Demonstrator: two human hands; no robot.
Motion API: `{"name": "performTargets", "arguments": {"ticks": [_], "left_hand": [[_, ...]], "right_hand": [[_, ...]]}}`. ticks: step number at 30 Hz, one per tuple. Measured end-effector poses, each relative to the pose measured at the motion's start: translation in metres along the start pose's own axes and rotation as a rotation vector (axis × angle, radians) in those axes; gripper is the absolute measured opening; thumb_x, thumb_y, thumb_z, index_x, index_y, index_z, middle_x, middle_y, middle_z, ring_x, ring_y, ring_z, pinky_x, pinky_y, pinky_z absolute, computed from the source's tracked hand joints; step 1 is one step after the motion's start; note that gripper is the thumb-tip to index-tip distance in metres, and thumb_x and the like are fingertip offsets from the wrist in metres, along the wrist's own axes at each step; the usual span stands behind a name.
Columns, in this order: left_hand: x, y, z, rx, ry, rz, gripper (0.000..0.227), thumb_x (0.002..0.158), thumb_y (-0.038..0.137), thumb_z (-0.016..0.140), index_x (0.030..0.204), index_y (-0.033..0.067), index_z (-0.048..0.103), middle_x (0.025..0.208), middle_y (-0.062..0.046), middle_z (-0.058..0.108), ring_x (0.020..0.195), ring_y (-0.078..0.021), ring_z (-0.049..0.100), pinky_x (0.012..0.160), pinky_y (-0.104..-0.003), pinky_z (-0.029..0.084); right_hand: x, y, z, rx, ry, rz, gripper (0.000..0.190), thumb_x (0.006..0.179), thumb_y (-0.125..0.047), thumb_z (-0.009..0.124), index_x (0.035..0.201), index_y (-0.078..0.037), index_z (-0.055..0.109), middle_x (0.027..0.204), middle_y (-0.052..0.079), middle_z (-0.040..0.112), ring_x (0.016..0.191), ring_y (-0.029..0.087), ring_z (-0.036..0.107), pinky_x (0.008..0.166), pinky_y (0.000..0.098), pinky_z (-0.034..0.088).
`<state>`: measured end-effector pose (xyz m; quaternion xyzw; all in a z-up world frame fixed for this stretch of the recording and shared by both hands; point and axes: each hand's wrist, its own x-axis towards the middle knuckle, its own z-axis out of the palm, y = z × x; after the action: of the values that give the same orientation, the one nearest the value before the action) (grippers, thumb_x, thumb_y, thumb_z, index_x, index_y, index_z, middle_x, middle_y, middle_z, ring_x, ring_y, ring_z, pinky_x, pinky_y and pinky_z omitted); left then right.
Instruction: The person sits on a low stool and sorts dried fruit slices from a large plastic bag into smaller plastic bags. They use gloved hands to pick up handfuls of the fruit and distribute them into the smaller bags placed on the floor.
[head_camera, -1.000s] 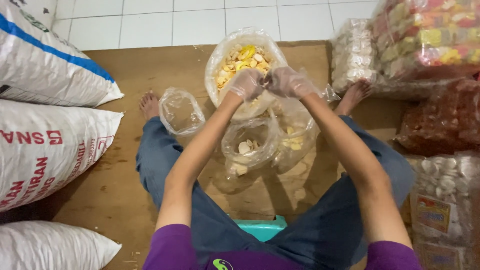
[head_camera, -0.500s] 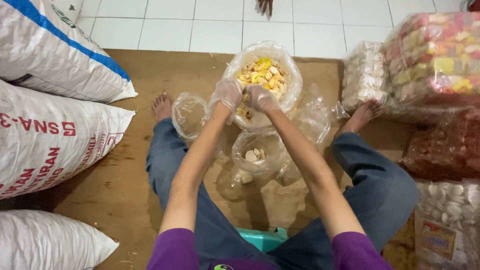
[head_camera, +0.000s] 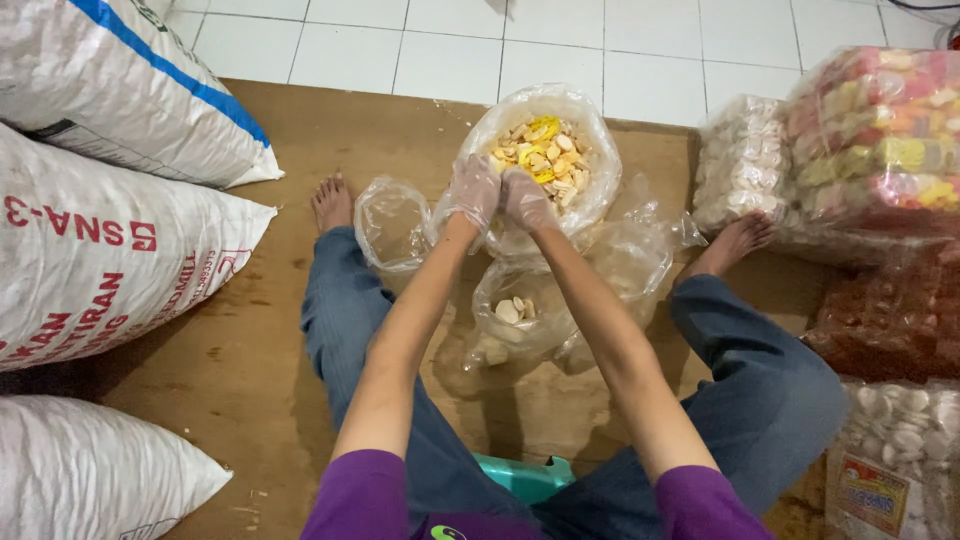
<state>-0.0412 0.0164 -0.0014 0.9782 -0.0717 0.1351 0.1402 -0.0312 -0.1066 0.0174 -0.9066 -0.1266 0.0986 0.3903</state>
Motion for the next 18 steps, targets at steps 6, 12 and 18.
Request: {"name": "performTargets", "arguments": {"ticks": [6,12,18], "left_hand": [[-0.003,0.006,0.000,0.100,0.069,0.003,0.031,0.100,0.006,0.042,0.114,-0.0129,0.061,0.095,-0.025,0.063,0.102,-0.0498,0.060,0.079,-0.054,0.060],[0.028,0.020,0.033,0.055,-0.181,0.151,0.025,0.088,0.017,0.055,0.093,0.0147,0.080,0.091,-0.010,0.077,0.097,-0.0364,0.074,0.093,-0.068,0.050],[0.024,0.103,0.019,-0.205,-0.266,0.077,0.016,0.082,0.029,0.065,0.091,0.0315,0.078,0.093,0.001,0.077,0.102,-0.0270,0.075,0.091,-0.047,0.060]], "right_hand": [[-0.009,-0.002,-0.014,-0.262,-0.073,-0.006,0.028,0.095,-0.022,0.054,0.115,-0.011,0.070,0.100,0.019,0.076,0.106,0.036,0.072,0.095,0.0505,0.056],[-0.064,-0.060,-0.108,-0.266,-0.046,-0.011,0.024,0.091,-0.020,0.064,0.107,-0.007,0.077,0.101,0.019,0.077,0.106,0.039,0.072,0.090,0.0513,0.057],[-0.113,-0.043,-0.183,-0.458,-0.219,0.006,0.030,0.090,-0.031,0.065,0.104,-0.009,0.081,0.101,0.018,0.078,0.105,0.041,0.071,0.092,0.0505,0.056]]}}
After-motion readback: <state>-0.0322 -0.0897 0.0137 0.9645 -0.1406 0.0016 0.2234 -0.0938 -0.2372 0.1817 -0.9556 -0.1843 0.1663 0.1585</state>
